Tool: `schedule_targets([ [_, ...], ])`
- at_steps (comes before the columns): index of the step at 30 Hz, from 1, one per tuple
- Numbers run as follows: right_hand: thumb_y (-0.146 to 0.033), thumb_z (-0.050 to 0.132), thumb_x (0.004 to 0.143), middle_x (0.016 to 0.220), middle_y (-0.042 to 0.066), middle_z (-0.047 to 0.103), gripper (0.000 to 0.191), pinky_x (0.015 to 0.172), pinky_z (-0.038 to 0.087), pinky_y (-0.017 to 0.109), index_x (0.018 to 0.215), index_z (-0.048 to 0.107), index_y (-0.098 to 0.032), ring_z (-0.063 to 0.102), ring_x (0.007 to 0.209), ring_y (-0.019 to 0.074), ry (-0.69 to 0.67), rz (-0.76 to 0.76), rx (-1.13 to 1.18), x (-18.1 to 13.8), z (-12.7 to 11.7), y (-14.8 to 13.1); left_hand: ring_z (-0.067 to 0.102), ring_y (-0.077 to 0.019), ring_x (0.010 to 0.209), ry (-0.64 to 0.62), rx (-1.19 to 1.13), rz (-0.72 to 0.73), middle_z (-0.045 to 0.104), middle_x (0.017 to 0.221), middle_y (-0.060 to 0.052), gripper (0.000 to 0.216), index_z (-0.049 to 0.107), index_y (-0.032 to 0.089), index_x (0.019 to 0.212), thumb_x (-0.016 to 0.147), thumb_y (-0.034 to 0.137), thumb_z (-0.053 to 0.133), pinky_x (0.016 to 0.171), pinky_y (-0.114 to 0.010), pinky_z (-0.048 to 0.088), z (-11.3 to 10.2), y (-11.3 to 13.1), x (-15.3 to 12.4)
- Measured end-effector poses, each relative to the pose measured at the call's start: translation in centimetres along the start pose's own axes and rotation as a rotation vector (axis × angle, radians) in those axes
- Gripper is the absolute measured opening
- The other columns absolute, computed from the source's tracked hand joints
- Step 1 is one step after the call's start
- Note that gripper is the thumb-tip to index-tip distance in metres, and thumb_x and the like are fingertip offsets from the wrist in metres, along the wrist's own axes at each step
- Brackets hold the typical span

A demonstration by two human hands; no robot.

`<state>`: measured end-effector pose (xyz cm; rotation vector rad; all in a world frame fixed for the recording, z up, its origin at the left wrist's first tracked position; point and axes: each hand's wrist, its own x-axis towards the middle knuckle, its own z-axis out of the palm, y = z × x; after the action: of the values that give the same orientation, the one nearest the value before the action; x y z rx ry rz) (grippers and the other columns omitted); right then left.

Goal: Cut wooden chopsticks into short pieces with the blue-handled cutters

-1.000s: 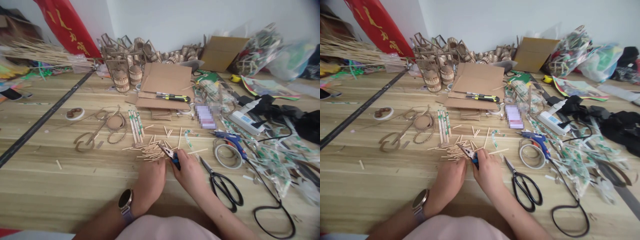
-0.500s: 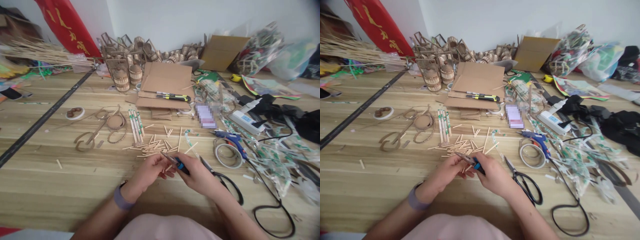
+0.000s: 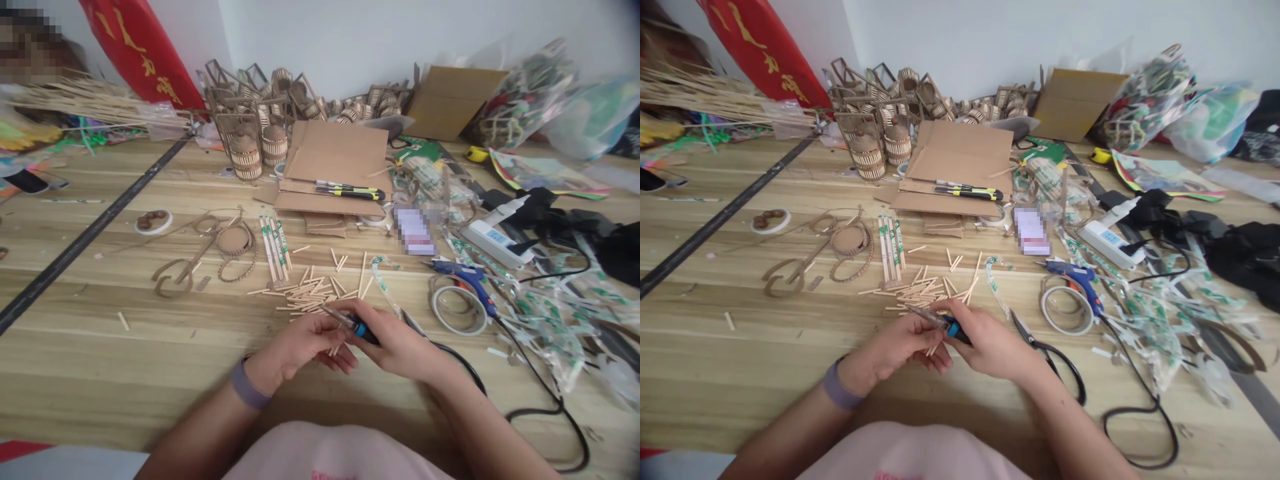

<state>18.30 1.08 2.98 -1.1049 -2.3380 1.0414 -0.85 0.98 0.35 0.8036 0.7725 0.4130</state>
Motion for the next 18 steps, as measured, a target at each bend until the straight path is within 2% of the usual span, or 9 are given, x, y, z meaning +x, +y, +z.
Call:
schedule_targets([
  [4,-0.024,0.054,0.092,0.142,0.015,0.046,0.032,0.106,0.042,0.047,0.123,0.046,-0.025,0.043,0.134,0.0274,0.326,-0.004,-0.064,0.1,0.9,0.1,0.066,-0.0161,0.068,0.144,-0.077,0.096,0.070,0.074,-0.004,0.048,0.062,0.015,0.080,0.067,0.059,0.074,0.068,-0.027,0.048,0.0,0.0,0.3],
  [7,-0.032,0.066,0.085,0.129,0.015,0.048,0.040,0.101,0.045,0.052,0.119,0.047,-0.025,0.048,0.126,0.0319,0.488,0.060,-0.156,0.0,2.5,0.0,0.065,-0.0159,0.073,0.233,-0.172,0.166,0.069,0.081,-0.003,0.043,0.064,0.016,0.083,0.068,0.054,0.076,0.072,-0.028,0.049,-0.1,-0.2,0.7],
  [12,-0.028,0.072,0.079,0.114,0.013,0.048,0.051,0.093,0.051,0.052,0.123,0.045,-0.025,0.055,0.114,0.0330,0.503,0.081,-0.280,0.0,4.8,-0.1,0.062,-0.0168,0.071,0.267,-0.226,0.194,0.067,0.077,-0.002,0.042,0.064,0.017,0.082,0.066,0.053,0.077,0.068,-0.027,0.047,0.4,-0.8,1.1],
  [18,-0.017,0.072,0.075,0.114,0.013,0.045,0.057,0.090,0.053,0.049,0.124,0.043,-0.022,0.056,0.111,0.0319,0.501,0.121,-0.296,0.1,5.0,0.2,0.064,-0.0198,0.075,0.262,-0.235,0.234,0.068,0.078,-0.004,0.050,0.065,0.015,0.084,0.065,0.060,0.076,0.070,-0.029,0.048,1.2,-0.9,1.2],
])
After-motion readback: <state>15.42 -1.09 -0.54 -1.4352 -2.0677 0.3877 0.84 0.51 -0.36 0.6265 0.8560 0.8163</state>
